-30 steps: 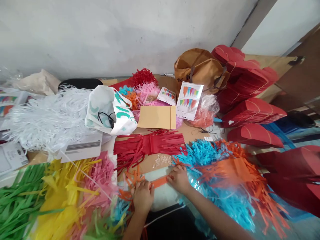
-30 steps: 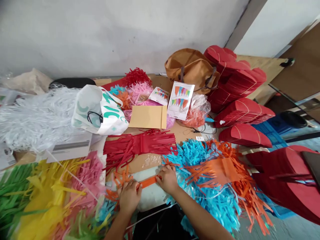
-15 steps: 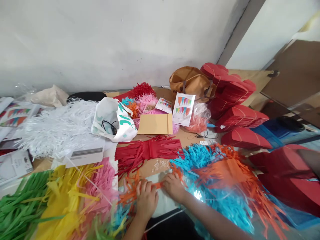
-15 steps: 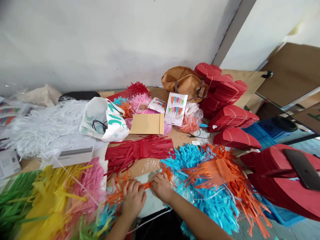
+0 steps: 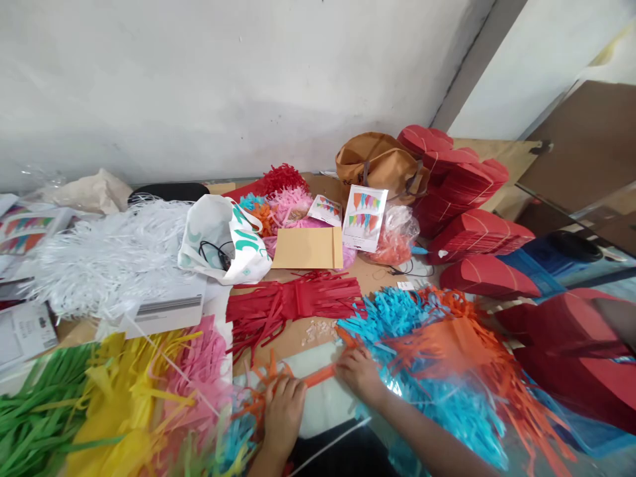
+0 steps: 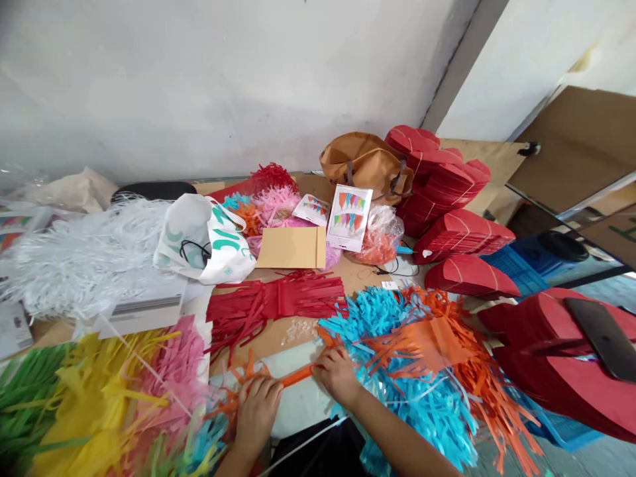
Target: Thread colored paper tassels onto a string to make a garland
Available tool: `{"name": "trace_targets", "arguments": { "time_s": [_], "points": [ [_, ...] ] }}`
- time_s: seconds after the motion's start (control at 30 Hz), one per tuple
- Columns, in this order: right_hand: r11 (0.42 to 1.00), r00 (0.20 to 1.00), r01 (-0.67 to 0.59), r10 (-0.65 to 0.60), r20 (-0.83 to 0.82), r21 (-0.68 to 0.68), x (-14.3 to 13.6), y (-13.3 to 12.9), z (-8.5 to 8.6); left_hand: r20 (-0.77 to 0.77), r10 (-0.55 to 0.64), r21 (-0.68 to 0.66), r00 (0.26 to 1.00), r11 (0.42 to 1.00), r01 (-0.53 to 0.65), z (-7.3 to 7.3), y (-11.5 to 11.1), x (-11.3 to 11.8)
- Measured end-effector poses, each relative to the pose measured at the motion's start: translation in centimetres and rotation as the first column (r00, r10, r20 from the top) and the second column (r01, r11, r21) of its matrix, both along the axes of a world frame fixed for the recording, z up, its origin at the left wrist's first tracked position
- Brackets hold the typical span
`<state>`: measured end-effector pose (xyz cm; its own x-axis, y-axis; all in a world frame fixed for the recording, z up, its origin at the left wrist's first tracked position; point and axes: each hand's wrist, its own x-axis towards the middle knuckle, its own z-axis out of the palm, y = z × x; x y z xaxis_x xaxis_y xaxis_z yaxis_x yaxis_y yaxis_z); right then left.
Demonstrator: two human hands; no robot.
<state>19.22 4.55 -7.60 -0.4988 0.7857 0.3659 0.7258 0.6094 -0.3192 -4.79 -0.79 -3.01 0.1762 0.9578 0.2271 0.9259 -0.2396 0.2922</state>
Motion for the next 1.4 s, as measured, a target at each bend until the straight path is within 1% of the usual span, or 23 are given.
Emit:
{"name": "trace_targets", "arguments": {
  "time_s": [0.07, 0.17, 0.3, 0.4, 0.47, 0.53, 0.63, 0.7, 0.8, 0.9, 1.0, 1.07, 1.2, 1.3, 1.4],
  "points": [
    [0.998, 0.999, 0.018, -0.020, -0.043, -0.053, 0.8, 0.3, 0.3, 0.018, 0.015, -0.028, 1.000, 1.000, -0.014, 0.1, 0.0, -0.4],
    [0.983, 0.996, 0.054, -0.065, -0.057, -0.173, 1.3, 0.7, 1.3, 0.042, 0.037, -0.073, 0.998, 0.997, -0.034, 0.2, 0.3, -0.8],
    [0.939, 0.996, 0.082, -0.088, 0.000, -0.334, 0.9, 1.3, 3.1, 0.047, 0.065, -0.113, 0.997, 0.992, -0.059, 0.4, 0.7, -0.9],
    [0.912, 0.982, 0.186, -0.158, 0.106, -0.367, 0.2, 1.8, 3.8, 0.036, 0.075, -0.141, 0.997, 0.988, -0.069, 0.7, 1.0, -0.7],
    [0.899, 0.965, 0.249, -0.200, 0.169, -0.361, -0.3, 2.1, 3.9, 0.025, 0.079, -0.158, 0.997, 0.985, -0.075, 1.0, 1.3, -0.4],
    [0.897, 0.956, 0.274, -0.217, 0.195, -0.345, -0.6, 2.3, 3.7, 0.012, 0.090, -0.167, 0.996, 0.982, -0.087, 1.3, 1.5, -0.2],
    [0.913, 0.953, 0.274, -0.218, 0.209, -0.301, -0.8, 2.3, 3.6, 0.004, 0.109, -0.159, 0.994, 0.982, -0.107, 1.4, 1.5, 0.1],
    [0.933, 0.956, 0.253, -0.200, 0.216, -0.256, -1.0, 1.9, 3.6, 0.023, 0.075, -0.126, 0.997, 0.989, -0.072, 1.2, 1.4, 0.2],
    [0.964, 0.966, 0.183, -0.140, 0.217, -0.192, -1.6, 0.9, 3.4, 0.046, -0.018, -0.075, 0.999, 0.997, 0.022, 0.6, 1.2, 0.2],
    [0.993, 0.985, 0.029, -0.010, 0.172, -0.112, -2.6, 0.1, 2.7, 0.045, -0.073, -0.056, 0.996, 0.996, 0.075, 0.3, 1.0, 0.3],
    [0.992, 0.982, -0.109, 0.116, 0.150, -0.060, -3.2, 0.0, 1.8, 0.044, -0.087, -0.039, 0.995, 0.995, 0.088, 0.5, 0.9, 0.6],
    [0.988, 0.976, -0.137, 0.146, 0.161, -0.064, -3.3, 0.4, 1.5, 0.046, -0.077, -0.024, 0.996, 0.997, 0.078, 0.8, 0.9, 0.9],
    [0.992, 0.981, -0.109, 0.117, 0.157, -0.057, -3.5, 0.9, 1.8, 0.060, -0.051, 0.022, 0.997, 0.999, 0.050, 1.0, 1.3, 1.5],
    [0.995, 0.985, -0.075, 0.083, 0.151, -0.058, -4.1, 0.5, 2.1, 0.073, -0.035, 0.063, 0.997, 0.998, 0.030, 0.7, 1.5, 1.7],
    [0.997, 0.987, -0.067, 0.073, 0.145, -0.046, -4.4, -0.2, 1.8, 0.078, -0.033, 0.090, 0.996, 0.996, 0.026, 0.3, 1.5, 1.7]
  ]
}}
